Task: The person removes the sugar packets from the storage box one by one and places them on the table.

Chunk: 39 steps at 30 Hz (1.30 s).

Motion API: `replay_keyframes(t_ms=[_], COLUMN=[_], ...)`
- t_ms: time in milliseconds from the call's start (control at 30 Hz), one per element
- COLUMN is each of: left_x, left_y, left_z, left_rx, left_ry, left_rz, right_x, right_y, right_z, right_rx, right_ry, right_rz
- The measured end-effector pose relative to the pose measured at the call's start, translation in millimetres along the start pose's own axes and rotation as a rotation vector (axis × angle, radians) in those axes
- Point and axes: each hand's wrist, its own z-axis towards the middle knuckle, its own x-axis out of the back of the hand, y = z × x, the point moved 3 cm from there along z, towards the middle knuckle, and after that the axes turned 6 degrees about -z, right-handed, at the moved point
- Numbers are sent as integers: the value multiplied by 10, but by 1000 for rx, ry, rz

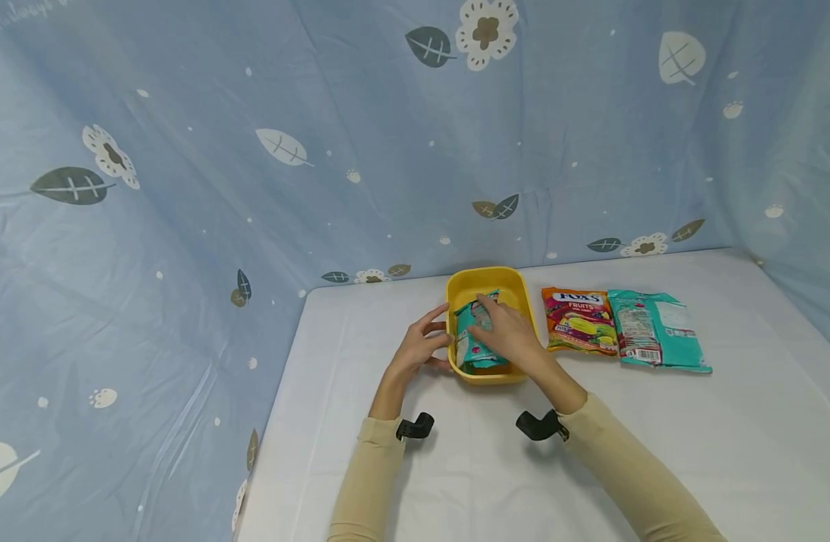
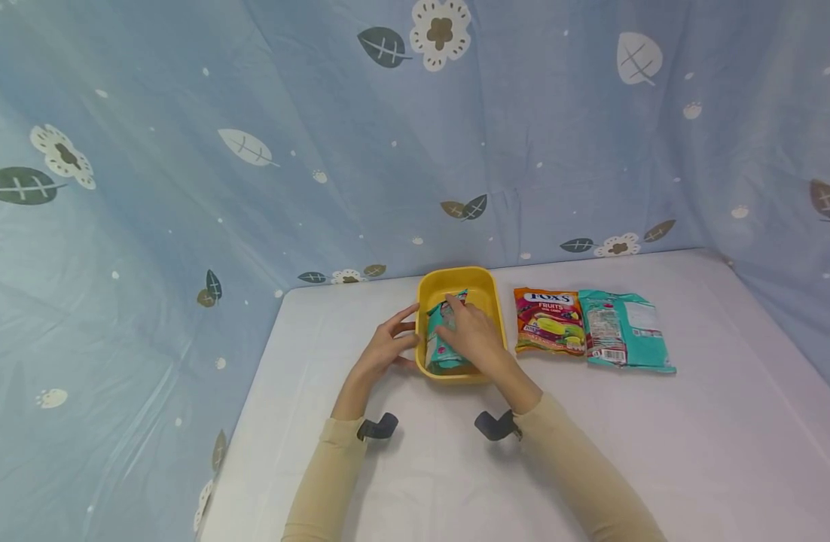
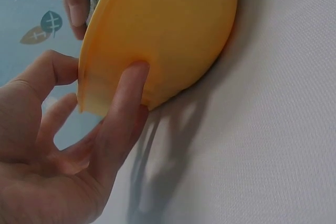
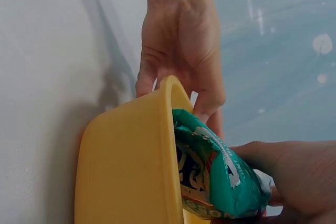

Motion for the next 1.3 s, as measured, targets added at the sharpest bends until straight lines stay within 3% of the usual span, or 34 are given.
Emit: replay_keyframes(t_ms=[633, 1300], left_x=[-17, -5], left_y=[-3, -8], left_z=[25, 17], left_rx=[19, 21], left_ry=[-29, 27], left_rz=[5, 24], right_x=[90, 148], right_y=[137, 181], right_z=[-63, -59], right_rx=[13, 44], right_ry=[-81, -45], right_rz=[150, 189])
